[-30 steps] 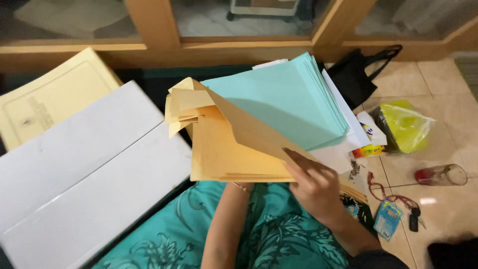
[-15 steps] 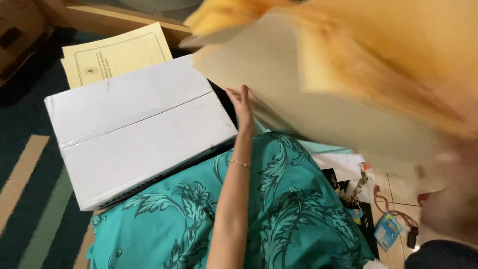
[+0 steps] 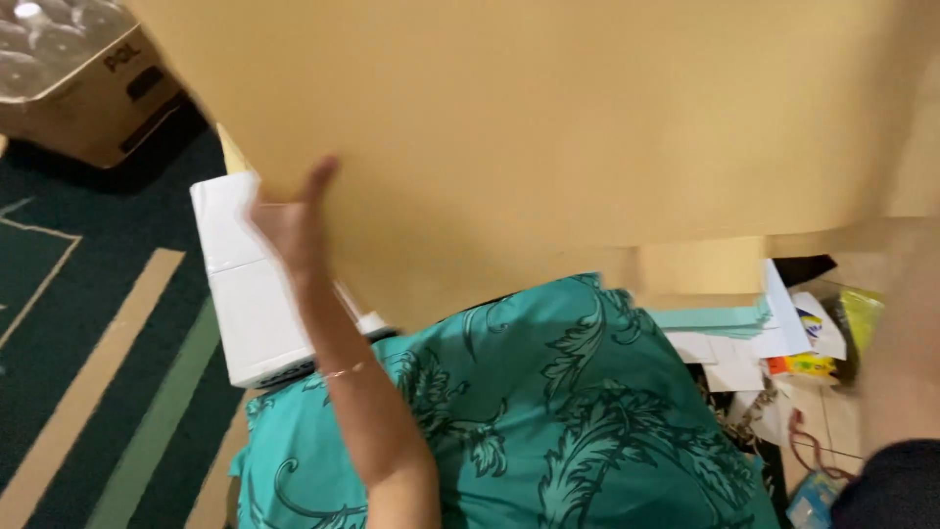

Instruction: The person is organizing and stacking yellow folders, opening each one before placing it on a pile.

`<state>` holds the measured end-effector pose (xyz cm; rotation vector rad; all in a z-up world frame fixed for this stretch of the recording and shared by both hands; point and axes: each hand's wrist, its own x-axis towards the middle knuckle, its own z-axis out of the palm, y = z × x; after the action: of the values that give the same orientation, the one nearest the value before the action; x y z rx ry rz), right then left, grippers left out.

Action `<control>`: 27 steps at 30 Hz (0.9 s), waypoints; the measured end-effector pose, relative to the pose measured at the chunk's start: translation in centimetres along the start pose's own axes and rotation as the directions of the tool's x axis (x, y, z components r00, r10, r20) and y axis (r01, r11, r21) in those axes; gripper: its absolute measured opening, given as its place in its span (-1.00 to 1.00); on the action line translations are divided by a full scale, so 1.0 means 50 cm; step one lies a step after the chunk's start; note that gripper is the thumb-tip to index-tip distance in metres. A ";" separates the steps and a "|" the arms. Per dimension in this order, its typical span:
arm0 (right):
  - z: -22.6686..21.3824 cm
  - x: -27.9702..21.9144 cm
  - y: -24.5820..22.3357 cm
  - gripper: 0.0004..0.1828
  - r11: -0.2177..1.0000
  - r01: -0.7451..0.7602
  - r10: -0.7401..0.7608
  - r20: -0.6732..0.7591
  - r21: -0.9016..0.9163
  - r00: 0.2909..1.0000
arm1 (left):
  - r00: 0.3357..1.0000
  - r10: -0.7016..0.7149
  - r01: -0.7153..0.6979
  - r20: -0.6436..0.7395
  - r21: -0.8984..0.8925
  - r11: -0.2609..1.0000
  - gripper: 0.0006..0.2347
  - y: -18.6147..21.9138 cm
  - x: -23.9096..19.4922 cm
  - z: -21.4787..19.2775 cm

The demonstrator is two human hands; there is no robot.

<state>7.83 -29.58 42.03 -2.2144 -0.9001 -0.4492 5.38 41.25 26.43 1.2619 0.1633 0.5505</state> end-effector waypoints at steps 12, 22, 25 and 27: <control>0.829 0.246 0.033 -0.42 0.285 -0.742 0.814 0.256 0.607 0.522 | 0.955 0.093 0.206 -0.283 0.851 0.482 -0.62 0.051 0.092 -0.378; 0.967 0.230 0.004 0.18 0.633 -0.731 0.750 -0.031 -0.256 0.661 | 0.961 0.082 0.267 -0.263 0.962 -0.050 -0.25 -0.199 0.081 -0.346; 1.003 0.279 -0.166 0.01 0.810 -0.489 0.536 0.069 -0.324 0.841 | 0.997 0.071 -0.007 0.010 0.999 -0.035 -0.23 -0.212 0.061 -0.161; 1.059 0.279 -0.246 -0.10 0.856 -0.438 0.493 0.179 -0.274 0.852 | 0.981 0.065 -0.182 0.181 0.983 0.007 -0.28 -0.287 0.031 -0.080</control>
<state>11.69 21.12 18.34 -2.6347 -0.4029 -0.0429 9.43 42.62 12.09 2.8268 0.4318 0.4972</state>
